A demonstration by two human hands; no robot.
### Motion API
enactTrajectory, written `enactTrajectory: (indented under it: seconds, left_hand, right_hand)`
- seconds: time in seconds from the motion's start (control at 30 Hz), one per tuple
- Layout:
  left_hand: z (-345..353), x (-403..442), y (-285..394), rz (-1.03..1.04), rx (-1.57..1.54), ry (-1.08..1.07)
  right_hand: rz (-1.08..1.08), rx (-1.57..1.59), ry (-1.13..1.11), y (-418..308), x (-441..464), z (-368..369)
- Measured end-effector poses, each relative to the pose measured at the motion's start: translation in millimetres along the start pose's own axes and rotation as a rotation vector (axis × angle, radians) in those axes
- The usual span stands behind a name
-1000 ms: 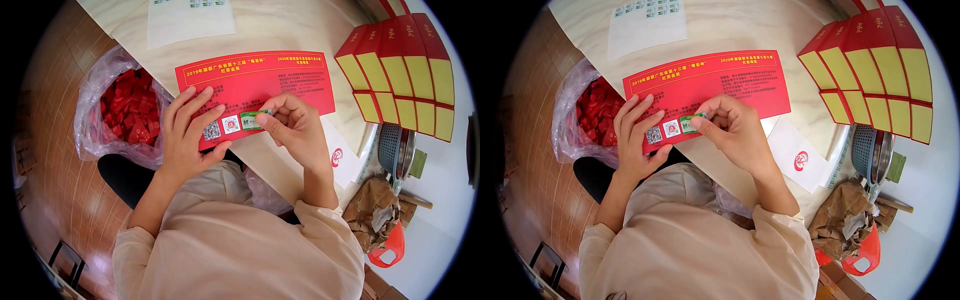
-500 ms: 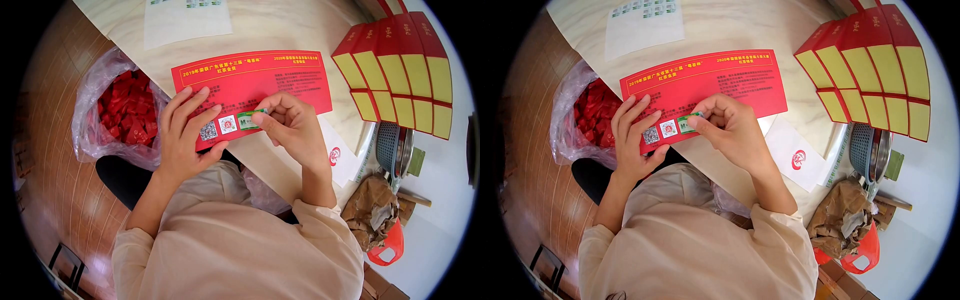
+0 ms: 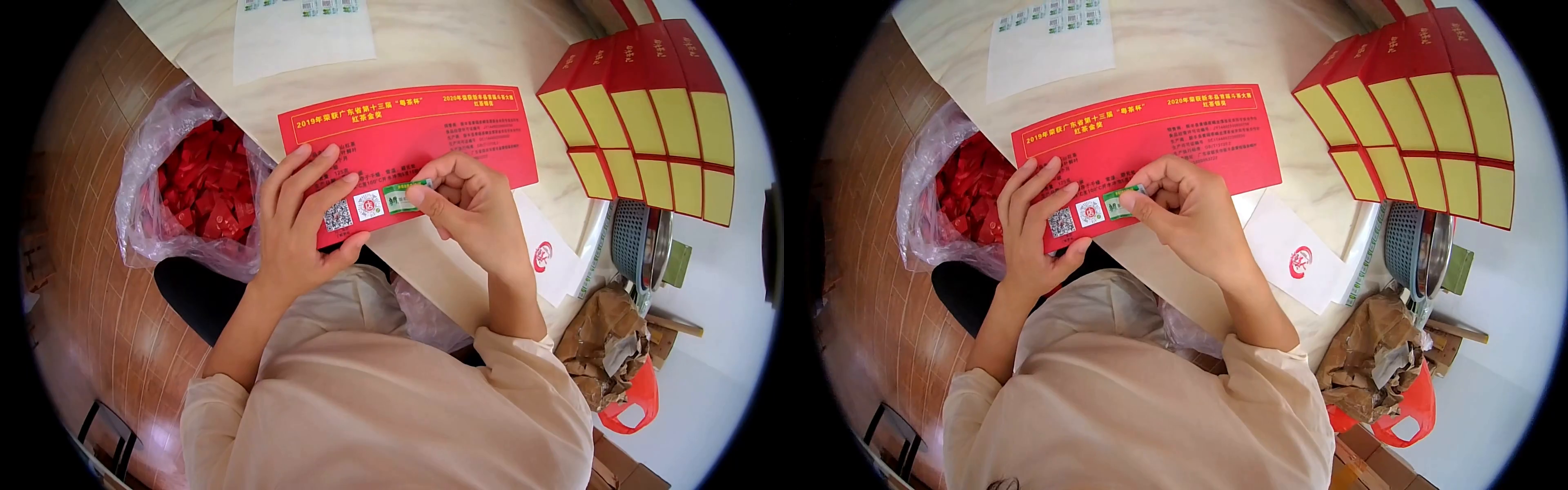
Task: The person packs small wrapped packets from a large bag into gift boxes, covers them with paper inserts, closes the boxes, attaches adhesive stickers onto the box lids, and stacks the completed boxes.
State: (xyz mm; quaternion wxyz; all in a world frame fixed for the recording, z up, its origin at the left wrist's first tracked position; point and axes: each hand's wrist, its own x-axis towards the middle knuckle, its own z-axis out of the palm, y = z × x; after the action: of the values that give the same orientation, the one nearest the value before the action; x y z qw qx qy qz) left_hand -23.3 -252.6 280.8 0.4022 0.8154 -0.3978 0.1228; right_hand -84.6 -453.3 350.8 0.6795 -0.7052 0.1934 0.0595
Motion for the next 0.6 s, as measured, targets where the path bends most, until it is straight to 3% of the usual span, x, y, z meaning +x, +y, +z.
enactTrajectory:
  seconds: [0.27,0.37,0.43,0.6]
  left_hand:
    - [-3.4,1.0,4.4,-0.03,-0.034,-0.005]
    - [-11.3,0.9,13.4,-0.042,0.099,-0.083]
    - [-12.1,-3.1,15.9,0.067,0.18,-0.184]
    - [-8.8,-3.4,23.2,0.045,0.173,-0.205]
  right_hand:
    - [-0.011,-0.01,-0.001,-0.2,-0.6,0.5]
    - [-0.024,-0.01,0.0,1.2,-0.7,0.0]
    - [-0.036,-0.013,-0.004,1.6,-1.0,0.6]
    - [-0.059,-0.042,0.013,2.3,-1.5,1.0]
